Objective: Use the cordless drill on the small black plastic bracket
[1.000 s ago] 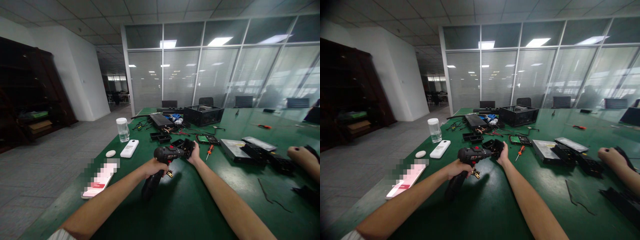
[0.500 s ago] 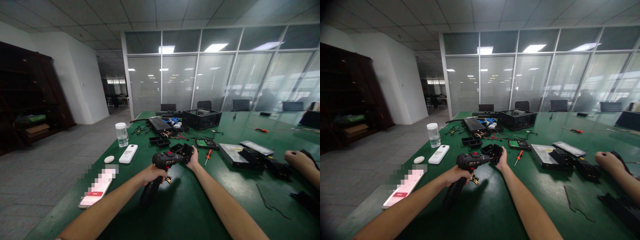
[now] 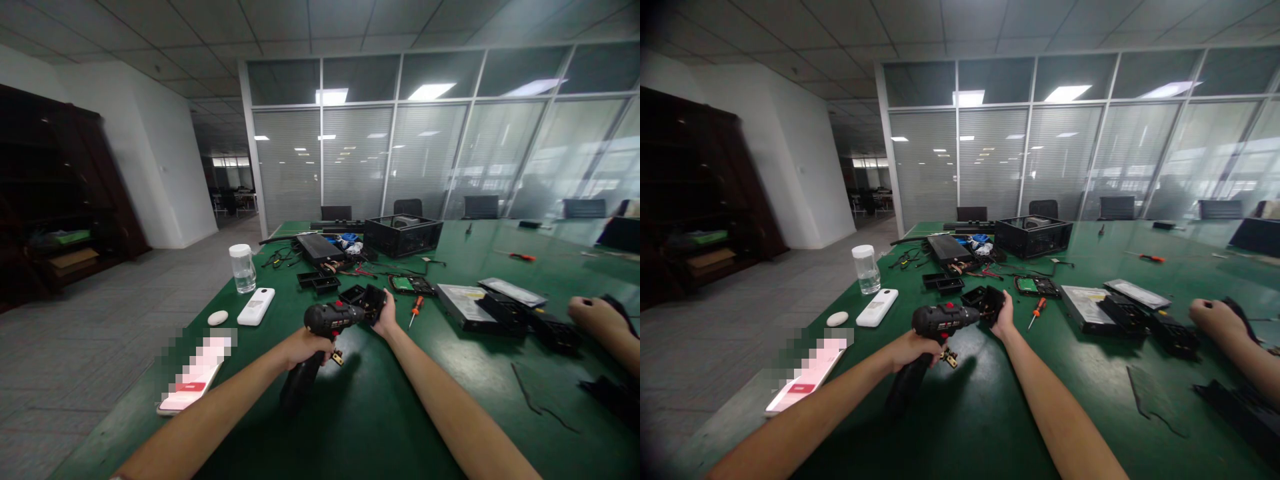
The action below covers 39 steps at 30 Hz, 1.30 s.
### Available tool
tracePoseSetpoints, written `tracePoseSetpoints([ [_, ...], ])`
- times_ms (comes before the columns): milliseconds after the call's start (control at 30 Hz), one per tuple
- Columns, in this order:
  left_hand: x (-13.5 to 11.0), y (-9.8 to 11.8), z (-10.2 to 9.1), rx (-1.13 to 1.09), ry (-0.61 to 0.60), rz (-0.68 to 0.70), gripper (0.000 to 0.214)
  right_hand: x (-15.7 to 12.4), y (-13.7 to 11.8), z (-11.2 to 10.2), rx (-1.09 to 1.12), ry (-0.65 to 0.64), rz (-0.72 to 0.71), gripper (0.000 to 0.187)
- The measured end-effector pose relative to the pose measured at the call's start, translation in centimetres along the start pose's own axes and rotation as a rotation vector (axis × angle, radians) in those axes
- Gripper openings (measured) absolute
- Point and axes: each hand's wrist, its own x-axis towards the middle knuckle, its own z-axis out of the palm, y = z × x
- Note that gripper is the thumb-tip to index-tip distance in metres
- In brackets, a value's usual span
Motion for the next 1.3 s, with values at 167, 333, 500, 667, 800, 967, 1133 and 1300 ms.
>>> tracePoseSetpoints([
  [167,0.0,-0.2,-0.1,0.013,0.005,0.017,0.009,0.0,0.0,0.1,-0.004,0.005,-0.005,0.042],
  [333,-0.1,-0.2,0.0,0.070,0.000,0.020,0.007,-0.2,-0.1,0.2,0.000,0.004,-0.013,0.041],
  [500,-0.2,0.3,0.3,0.102,0.005,0.011,0.005,-0.2,0.0,0.2,-0.016,0.003,-0.005,0.043],
  [667,-0.4,0.6,0.5,0.099,0.014,0.009,0.005,-0.2,-0.1,0.2,-0.015,0.007,0.004,0.044],
  [800,-0.4,0.6,0.6,0.090,0.020,0.007,0.004,-0.3,-0.1,0.3,-0.014,0.010,-0.003,0.043],
  [967,-0.4,0.6,0.7,0.103,0.034,-0.019,0.004,-0.5,-0.2,0.5,-0.021,0.005,-0.005,0.045],
  [1133,-0.4,0.9,0.8,0.098,0.018,-0.012,0.003,-0.5,-0.2,0.5,-0.024,0.010,-0.004,0.045],
  [1300,-0.5,1.0,0.8,0.103,0.030,-0.012,0.003,-0.2,-0.1,0.2,-0.018,0.003,-0.004,0.044],
])
